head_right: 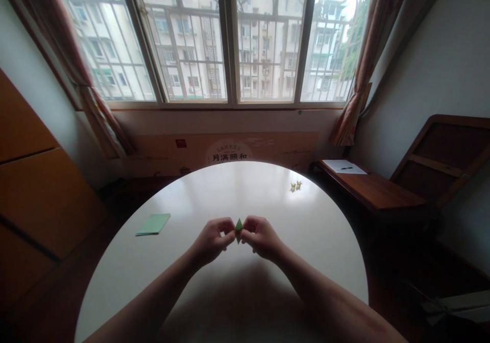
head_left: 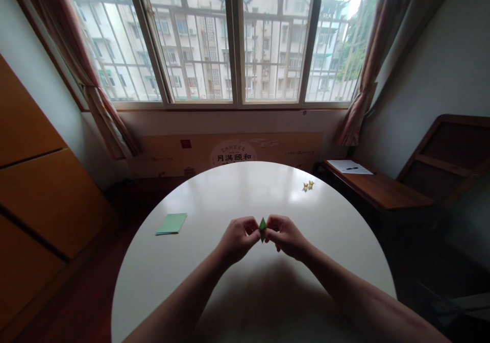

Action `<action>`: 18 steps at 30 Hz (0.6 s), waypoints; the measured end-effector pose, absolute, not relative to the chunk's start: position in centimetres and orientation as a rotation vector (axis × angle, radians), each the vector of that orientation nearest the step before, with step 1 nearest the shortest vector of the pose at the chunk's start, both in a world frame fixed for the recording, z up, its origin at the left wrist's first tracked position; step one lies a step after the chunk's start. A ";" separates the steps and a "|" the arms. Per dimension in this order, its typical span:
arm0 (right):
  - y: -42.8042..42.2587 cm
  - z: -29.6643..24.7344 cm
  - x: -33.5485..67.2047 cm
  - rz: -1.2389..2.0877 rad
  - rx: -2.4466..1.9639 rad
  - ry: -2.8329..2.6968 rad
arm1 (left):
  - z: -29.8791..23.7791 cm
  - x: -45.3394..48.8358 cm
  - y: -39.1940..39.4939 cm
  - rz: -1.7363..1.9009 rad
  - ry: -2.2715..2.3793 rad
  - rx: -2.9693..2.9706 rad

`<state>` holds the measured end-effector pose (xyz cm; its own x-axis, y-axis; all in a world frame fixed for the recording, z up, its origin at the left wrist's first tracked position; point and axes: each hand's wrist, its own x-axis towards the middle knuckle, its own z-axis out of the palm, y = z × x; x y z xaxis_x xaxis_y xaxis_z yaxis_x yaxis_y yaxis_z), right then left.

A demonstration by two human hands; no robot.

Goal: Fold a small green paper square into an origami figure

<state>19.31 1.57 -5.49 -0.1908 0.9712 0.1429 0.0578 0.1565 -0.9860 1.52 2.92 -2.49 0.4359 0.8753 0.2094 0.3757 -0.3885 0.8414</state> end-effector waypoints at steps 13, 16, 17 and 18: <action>1.6 -4.8 20.0 1.350 -0.913 -1.437 | -2.3 1.1 3.4 0.845 0.952 1.697; 1.3 -4.9 19.8 1.364 -0.910 -1.411 | -2.5 1.4 3.2 0.837 0.942 1.686; 1.2 -4.9 19.7 1.362 -0.909 -1.397 | -2.6 1.5 3.1 0.835 0.940 1.683; 1.2 -4.8 19.6 1.357 -0.907 -1.380 | -2.6 1.6 3.0 0.833 0.936 1.679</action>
